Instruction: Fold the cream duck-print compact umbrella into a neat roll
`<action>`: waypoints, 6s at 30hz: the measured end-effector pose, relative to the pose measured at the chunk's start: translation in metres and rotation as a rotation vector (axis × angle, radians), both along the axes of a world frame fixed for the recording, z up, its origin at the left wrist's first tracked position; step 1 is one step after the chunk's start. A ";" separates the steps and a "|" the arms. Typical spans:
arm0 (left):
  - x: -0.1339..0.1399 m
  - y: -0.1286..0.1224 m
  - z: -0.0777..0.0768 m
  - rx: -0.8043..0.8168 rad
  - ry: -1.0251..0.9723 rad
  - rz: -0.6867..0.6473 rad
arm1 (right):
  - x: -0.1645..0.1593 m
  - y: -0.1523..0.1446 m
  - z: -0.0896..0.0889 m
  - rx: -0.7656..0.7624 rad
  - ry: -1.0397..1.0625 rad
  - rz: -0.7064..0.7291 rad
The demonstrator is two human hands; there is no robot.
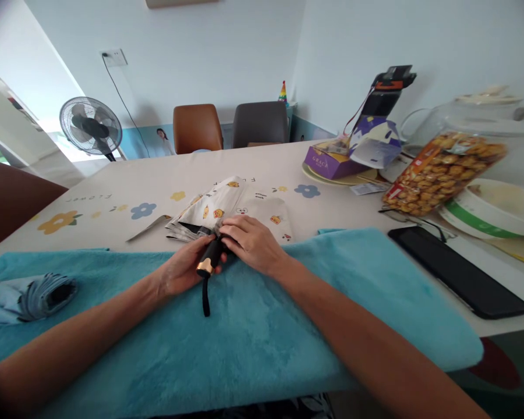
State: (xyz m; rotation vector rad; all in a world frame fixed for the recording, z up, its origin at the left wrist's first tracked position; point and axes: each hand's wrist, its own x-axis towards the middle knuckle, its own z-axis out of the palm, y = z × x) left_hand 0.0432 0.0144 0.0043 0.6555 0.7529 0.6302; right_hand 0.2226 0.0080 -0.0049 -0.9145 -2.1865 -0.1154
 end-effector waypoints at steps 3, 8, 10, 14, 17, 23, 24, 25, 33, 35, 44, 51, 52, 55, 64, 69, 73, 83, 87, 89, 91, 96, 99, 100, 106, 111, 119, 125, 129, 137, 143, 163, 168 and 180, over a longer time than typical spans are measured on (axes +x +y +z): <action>0.001 -0.001 -0.003 -0.002 -0.015 -0.031 | 0.002 0.002 -0.002 0.030 0.004 0.019; 0.000 -0.002 -0.004 0.023 0.003 -0.066 | -0.001 0.002 -0.006 0.016 0.069 0.004; 0.000 -0.003 -0.004 0.037 0.028 -0.079 | -0.004 0.001 -0.009 0.001 0.110 -0.026; 0.002 -0.003 -0.002 0.034 0.058 -0.094 | -0.007 0.000 -0.010 -0.028 0.136 -0.035; 0.004 -0.004 -0.001 0.024 0.076 -0.099 | -0.007 0.000 -0.008 0.000 0.094 0.026; 0.008 -0.008 -0.004 0.132 0.208 -0.031 | -0.005 -0.001 -0.004 -0.028 0.131 0.125; 0.008 -0.009 -0.004 0.134 0.227 -0.030 | -0.005 -0.001 -0.004 -0.056 0.167 0.121; 0.009 -0.010 -0.004 0.139 0.244 -0.026 | -0.005 -0.002 -0.005 -0.089 0.205 0.108; 0.017 -0.012 -0.002 0.181 0.354 -0.006 | -0.011 0.009 0.014 -0.349 0.315 -0.282; 0.018 -0.013 -0.001 0.182 0.379 -0.004 | -0.018 0.023 0.030 -0.368 0.248 -0.268; 0.018 -0.011 -0.003 0.183 0.326 0.011 | -0.068 0.075 0.071 -0.528 -0.523 -0.114; 0.018 -0.010 -0.007 0.202 0.302 0.012 | -0.084 0.074 0.072 -0.410 -0.846 -0.206; 0.018 -0.010 -0.007 0.205 0.311 0.002 | -0.086 0.073 0.072 -0.369 -0.878 -0.215; 0.017 -0.009 -0.005 0.206 0.322 -0.013 | -0.091 0.069 0.074 -0.296 -0.931 -0.255; 0.017 -0.009 -0.008 0.201 0.218 0.060 | -0.071 0.049 0.064 -0.453 -0.408 -0.166; 0.016 -0.010 -0.003 0.193 0.270 0.034 | -0.062 0.053 0.064 -0.665 -0.244 0.003; 0.016 -0.010 0.001 0.125 0.305 -0.011 | -0.056 0.078 0.069 -0.439 -0.026 -0.149; 0.015 -0.006 -0.006 0.100 0.237 -0.031 | -0.061 0.121 0.015 -0.653 -0.617 -0.316; 0.013 -0.006 -0.003 0.009 0.210 0.030 | -0.074 0.126 0.016 -0.675 -0.556 -0.289; 0.013 -0.007 -0.001 -0.039 0.178 0.101 | -0.073 0.125 0.019 -0.608 -0.320 -0.272; 0.011 -0.006 0.000 -0.079 0.134 0.139 | -0.065 0.120 0.023 -0.501 -0.017 -0.321; -0.005 0.002 0.023 -0.210 -0.077 0.141 | -0.014 0.089 0.037 -0.198 0.447 -0.476; -0.022 0.007 0.047 -0.274 -0.415 0.091 | 0.025 0.071 0.044 0.012 0.626 -0.572; -0.026 0.008 0.053 -0.251 -0.510 0.077 | 0.037 0.067 0.044 0.083 0.713 -0.616; -0.016 -0.001 0.040 -0.187 -0.489 -0.005 | 0.054 0.058 0.018 -0.104 0.990 -0.692; 0.000 -0.009 0.007 -0.269 -0.194 0.045 | 0.047 0.052 0.000 -0.275 0.835 -0.684; 0.009 -0.020 0.003 -0.055 0.026 0.127 | 0.030 0.031 0.011 -0.028 0.533 -0.554; 0.015 -0.027 -0.006 0.085 0.106 0.241 | -0.010 0.015 0.012 -0.079 0.117 -0.180; 0.015 -0.025 -0.006 0.090 0.130 0.266 | -0.021 0.012 0.007 -0.071 -0.007 -0.213; 0.017 -0.025 -0.003 0.045 0.137 0.281 | -0.023 0.013 0.005 -0.126 0.074 -0.144; 0.016 -0.025 -0.003 0.012 0.143 0.277 | -0.010 0.014 0.012 -0.123 0.245 -0.207; 0.014 -0.025 -0.003 0.023 0.077 0.268 | 0.054 0.007 0.052 0.285 0.441 -0.766; 0.014 -0.026 -0.004 0.033 0.079 0.286 | 0.034 -0.002 0.050 -0.215 0.098 -0.340; 0.014 -0.024 -0.004 0.002 0.072 0.265 | 0.038 0.015 0.030 -0.090 0.131 -0.876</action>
